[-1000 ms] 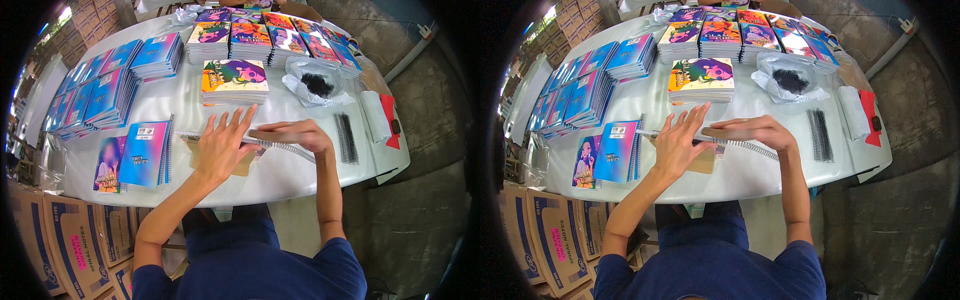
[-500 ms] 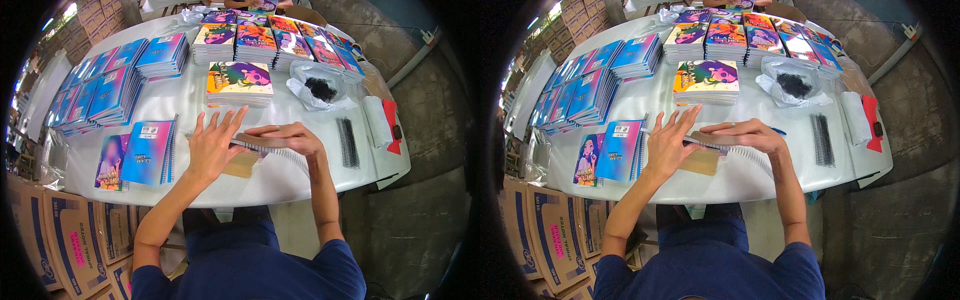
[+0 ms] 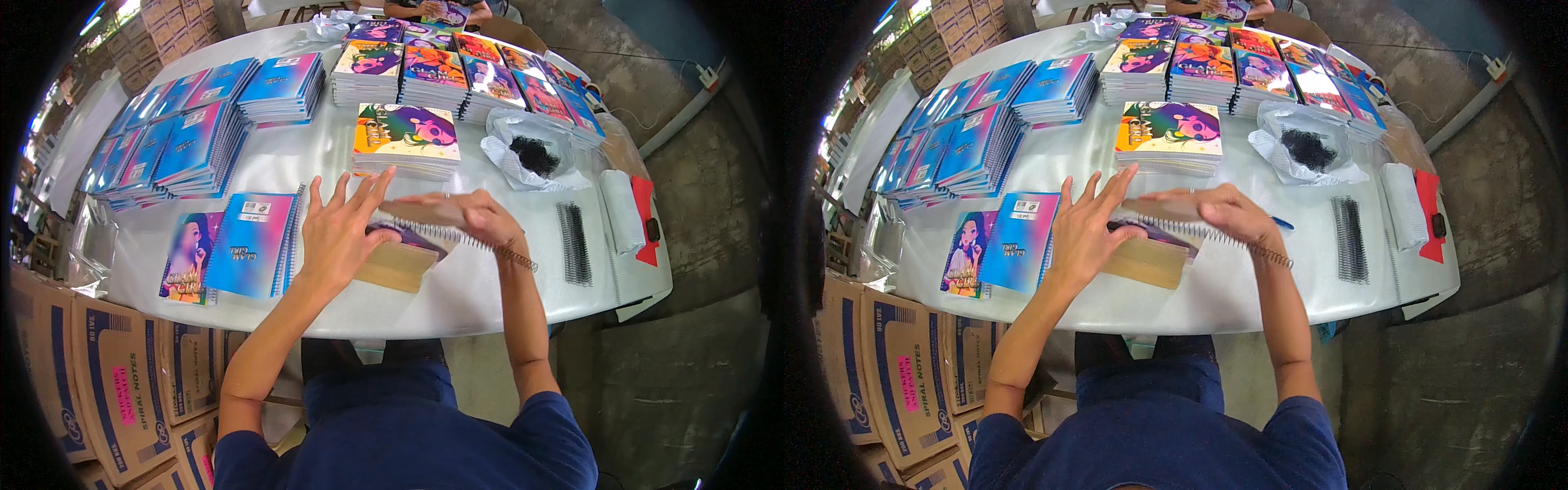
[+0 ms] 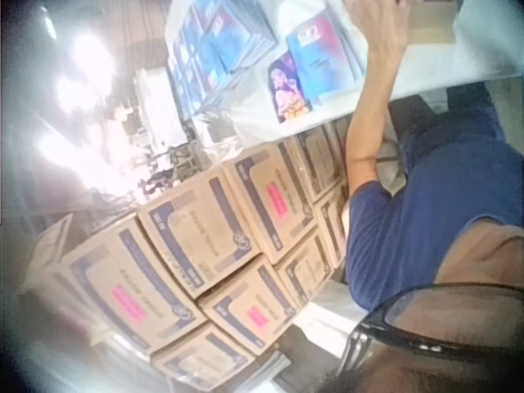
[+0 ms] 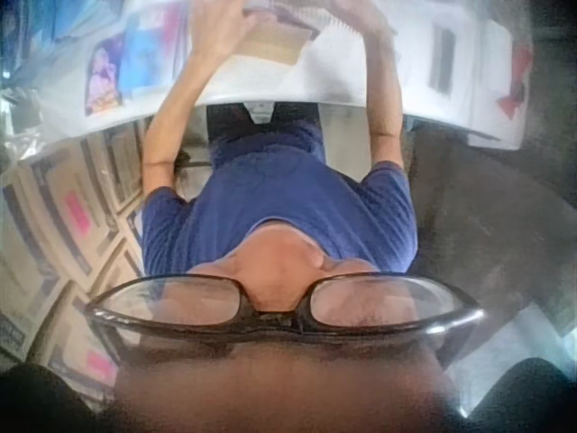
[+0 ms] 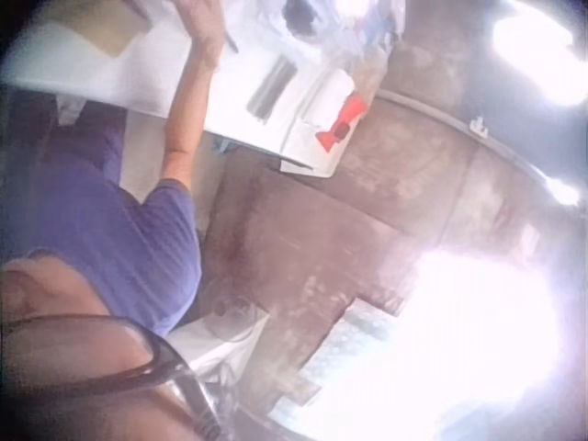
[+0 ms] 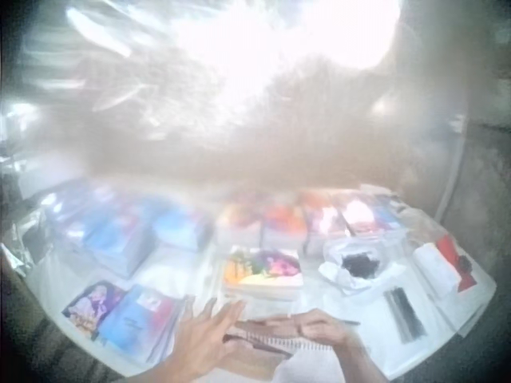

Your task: The person binds notebooks by manually threading a spiral coil through the holes in a stack of covers and paper, then cuts the excess coil using pliers.

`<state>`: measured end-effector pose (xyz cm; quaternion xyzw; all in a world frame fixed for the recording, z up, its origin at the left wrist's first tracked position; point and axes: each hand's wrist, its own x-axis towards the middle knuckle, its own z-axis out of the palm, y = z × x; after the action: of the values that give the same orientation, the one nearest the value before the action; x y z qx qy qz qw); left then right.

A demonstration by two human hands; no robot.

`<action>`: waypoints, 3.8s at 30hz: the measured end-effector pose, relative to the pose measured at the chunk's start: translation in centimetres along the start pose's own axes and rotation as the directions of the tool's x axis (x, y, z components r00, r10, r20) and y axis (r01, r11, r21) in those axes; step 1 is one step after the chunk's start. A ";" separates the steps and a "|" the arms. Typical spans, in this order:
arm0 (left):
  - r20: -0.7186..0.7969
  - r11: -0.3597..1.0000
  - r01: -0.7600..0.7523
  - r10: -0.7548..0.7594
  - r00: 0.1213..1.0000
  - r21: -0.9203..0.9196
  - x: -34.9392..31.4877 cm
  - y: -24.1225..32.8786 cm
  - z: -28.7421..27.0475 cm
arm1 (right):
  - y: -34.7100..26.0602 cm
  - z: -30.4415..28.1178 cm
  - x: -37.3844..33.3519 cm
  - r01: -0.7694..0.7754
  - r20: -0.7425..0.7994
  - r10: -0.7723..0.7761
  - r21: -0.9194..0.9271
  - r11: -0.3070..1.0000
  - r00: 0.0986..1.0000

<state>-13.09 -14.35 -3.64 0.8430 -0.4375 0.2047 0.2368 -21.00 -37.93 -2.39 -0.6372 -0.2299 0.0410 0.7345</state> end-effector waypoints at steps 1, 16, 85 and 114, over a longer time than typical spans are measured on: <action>-0.001 1.000 0.002 -0.002 1.000 0.009 0.0 -0.1 -0.2 | -0.6 -0.4 0.6 -0.117 -0.050 0.109 -0.215 0.970 0.993; 0.019 0.998 0.035 -0.036 0.999 0.059 -0.2 -0.9 -0.5 | 0.9 0.5 3.0 -0.291 -0.092 0.286 -0.512 0.808 0.954; 0.086 0.980 -0.193 0.196 0.977 -0.042 -5.5 4.1 1.5 | 5.1 5.9 -10.5 -0.456 -0.554 -0.316 -0.825 0.335 0.770; -0.113 0.991 0.089 -0.100 0.989 -0.097 -5.6 -8.9 -8.7 | 6.1 -4.4 -11.0 -0.609 -0.634 -0.170 -0.772 0.181 0.754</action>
<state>-9.84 -1.24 -1.69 0.8374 -0.3914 0.2220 0.3101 -27.60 -44.72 -11.74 -0.9515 0.1435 -0.1989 0.1857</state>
